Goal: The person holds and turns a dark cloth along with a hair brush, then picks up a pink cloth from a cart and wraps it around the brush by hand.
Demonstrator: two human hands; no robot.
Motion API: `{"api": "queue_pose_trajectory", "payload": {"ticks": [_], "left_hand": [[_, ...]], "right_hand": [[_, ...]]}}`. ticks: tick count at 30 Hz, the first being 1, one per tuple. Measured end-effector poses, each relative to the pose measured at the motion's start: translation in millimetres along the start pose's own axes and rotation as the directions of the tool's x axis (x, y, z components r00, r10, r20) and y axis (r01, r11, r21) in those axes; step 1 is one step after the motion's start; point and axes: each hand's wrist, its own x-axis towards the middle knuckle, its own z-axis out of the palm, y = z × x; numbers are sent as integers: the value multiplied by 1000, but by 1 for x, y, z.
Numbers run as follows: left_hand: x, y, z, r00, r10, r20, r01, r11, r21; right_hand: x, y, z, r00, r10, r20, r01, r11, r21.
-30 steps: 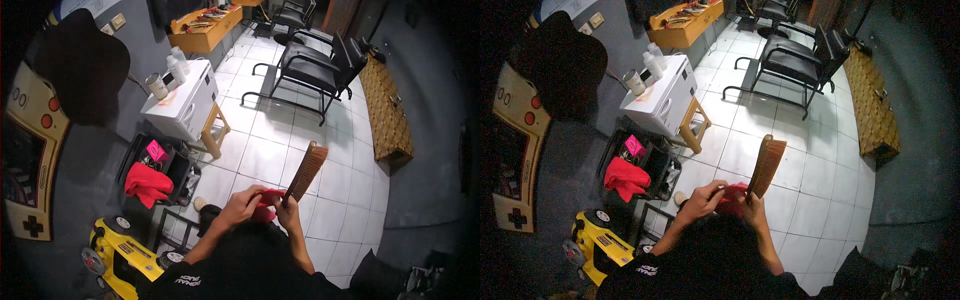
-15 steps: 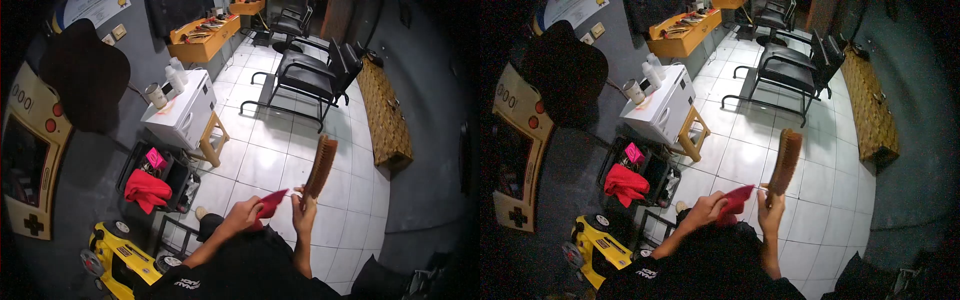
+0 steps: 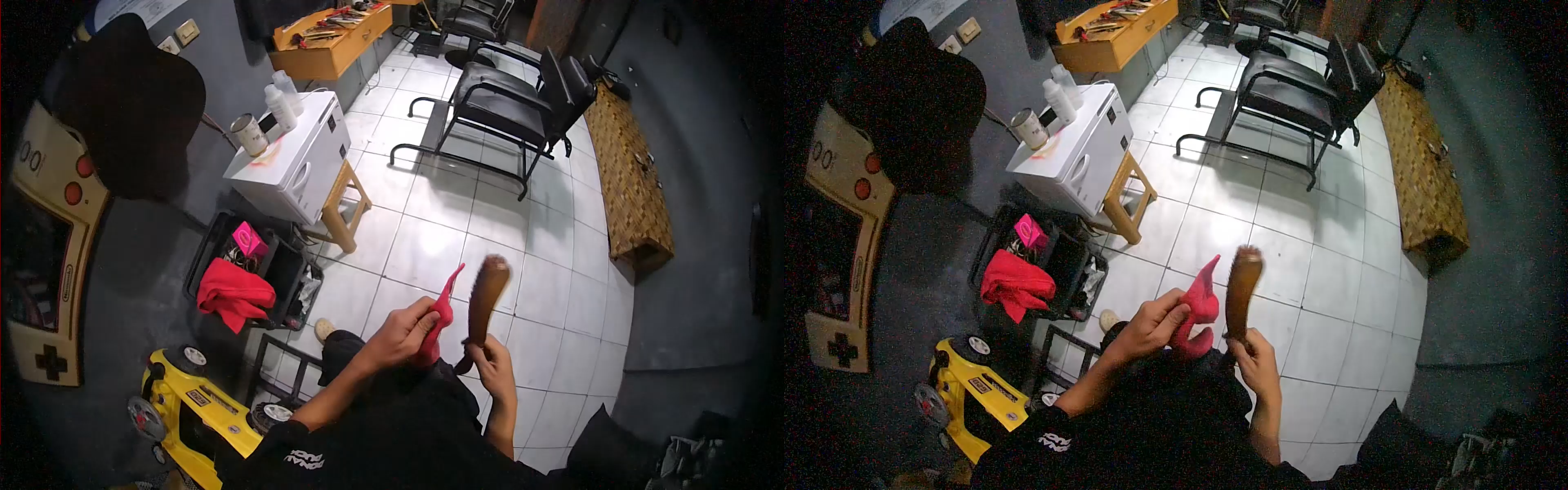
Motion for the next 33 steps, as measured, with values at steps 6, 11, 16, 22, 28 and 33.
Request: {"api": "queue_pose_trajectory", "payload": {"ticks": [6,11,16,22,28,33], "left_hand": [[8,9,6,997,-10,-79,14,999,50],[17,38,11,998,46,-36,-44,998,34],[21,65,3,995,73,65,-71,997,-41],[14,76,-16,927,200,-318,-286,925,-251],[-4,77,-25,924,16,-381,-158,926,-344],[-8,65,-18,998,21,-52,-22,1000,-17]], "right_hand": [[5,12,8,944,302,-134,-240,905,350],[8,-32,5,996,-54,77,-2,807,590],[21,26,28,954,126,271,-244,853,462],[2,248,53,859,461,224,-220,726,-651],[-17,295,42,849,528,-15,-526,843,-109],[6,46,21,924,242,296,-378,462,802]]}}
